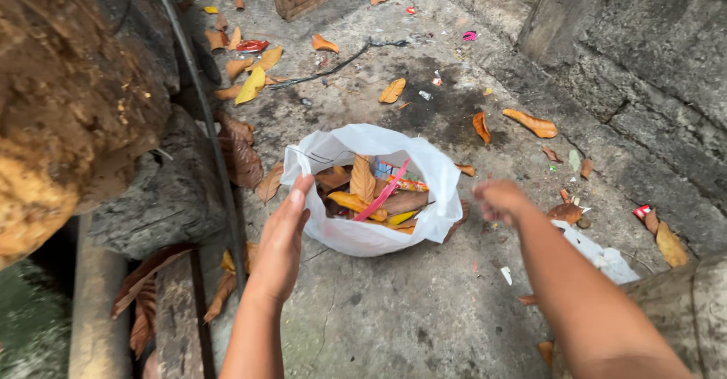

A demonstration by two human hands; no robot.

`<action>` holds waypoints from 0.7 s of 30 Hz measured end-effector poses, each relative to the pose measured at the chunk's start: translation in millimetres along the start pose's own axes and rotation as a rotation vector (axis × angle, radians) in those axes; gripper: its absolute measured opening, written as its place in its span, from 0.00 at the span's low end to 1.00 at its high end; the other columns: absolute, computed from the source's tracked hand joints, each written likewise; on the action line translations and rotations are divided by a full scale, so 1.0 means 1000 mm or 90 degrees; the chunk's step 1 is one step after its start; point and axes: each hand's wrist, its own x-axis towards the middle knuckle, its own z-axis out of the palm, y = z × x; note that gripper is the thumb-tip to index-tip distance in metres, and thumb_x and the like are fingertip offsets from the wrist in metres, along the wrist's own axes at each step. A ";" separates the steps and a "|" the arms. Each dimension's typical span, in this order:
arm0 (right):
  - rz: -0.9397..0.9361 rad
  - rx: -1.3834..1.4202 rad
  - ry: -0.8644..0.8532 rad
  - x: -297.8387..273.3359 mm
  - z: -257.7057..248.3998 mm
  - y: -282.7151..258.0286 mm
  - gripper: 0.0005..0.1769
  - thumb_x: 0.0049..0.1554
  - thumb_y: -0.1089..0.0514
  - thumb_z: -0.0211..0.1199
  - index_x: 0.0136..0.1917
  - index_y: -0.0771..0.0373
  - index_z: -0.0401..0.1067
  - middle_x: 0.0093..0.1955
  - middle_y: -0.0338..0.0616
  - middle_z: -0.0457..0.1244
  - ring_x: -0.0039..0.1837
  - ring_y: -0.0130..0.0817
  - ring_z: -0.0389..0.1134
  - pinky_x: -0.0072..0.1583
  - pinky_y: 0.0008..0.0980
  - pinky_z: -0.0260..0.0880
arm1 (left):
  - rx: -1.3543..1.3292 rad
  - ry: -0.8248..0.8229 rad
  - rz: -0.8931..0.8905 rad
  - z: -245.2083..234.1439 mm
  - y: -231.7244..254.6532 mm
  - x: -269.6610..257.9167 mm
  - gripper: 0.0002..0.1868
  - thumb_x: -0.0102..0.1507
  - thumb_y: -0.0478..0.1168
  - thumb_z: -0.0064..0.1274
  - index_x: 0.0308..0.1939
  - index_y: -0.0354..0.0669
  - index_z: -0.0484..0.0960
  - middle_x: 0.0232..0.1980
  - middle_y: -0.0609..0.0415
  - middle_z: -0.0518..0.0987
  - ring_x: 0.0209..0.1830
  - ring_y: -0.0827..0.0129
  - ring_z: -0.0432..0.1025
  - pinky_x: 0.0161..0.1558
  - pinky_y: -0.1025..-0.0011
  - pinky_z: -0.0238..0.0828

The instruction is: The person picks up dry leaves, wrappers, and debris from the ground by hand and places them into a white plastic bag.

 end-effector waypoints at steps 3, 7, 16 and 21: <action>0.030 -0.011 0.027 0.017 0.006 0.036 0.10 0.60 0.57 0.59 0.53 0.54 0.78 0.49 0.40 0.66 0.47 0.34 0.62 0.47 0.42 0.68 | 0.065 -0.002 -0.005 0.006 -0.005 0.003 0.41 0.66 0.63 0.38 0.74 0.37 0.65 0.83 0.51 0.56 0.84 0.64 0.47 0.76 0.63 0.42; 0.072 -0.035 0.042 0.027 0.025 0.061 0.11 0.58 0.58 0.61 0.54 0.54 0.78 0.50 0.42 0.66 0.50 0.36 0.62 0.50 0.44 0.69 | 0.072 0.022 -0.010 0.005 -0.015 0.010 0.43 0.67 0.62 0.36 0.77 0.36 0.57 0.84 0.51 0.52 0.85 0.64 0.43 0.77 0.64 0.34; 0.082 -0.131 0.036 0.050 0.071 0.077 0.18 0.58 0.49 0.61 0.56 0.59 0.77 0.54 0.47 0.68 0.54 0.40 0.65 0.53 0.43 0.68 | -0.086 0.012 -0.005 -0.005 -0.034 0.020 0.45 0.69 0.63 0.29 0.79 0.31 0.49 0.86 0.47 0.47 0.86 0.64 0.38 0.77 0.63 0.30; 0.051 -0.180 0.075 0.053 0.092 0.079 0.23 0.58 0.44 0.62 0.57 0.62 0.77 0.56 0.50 0.69 0.57 0.42 0.67 0.55 0.42 0.67 | -0.074 0.025 -0.023 -0.005 -0.036 0.016 0.45 0.68 0.63 0.30 0.78 0.32 0.51 0.86 0.49 0.47 0.86 0.65 0.37 0.77 0.63 0.29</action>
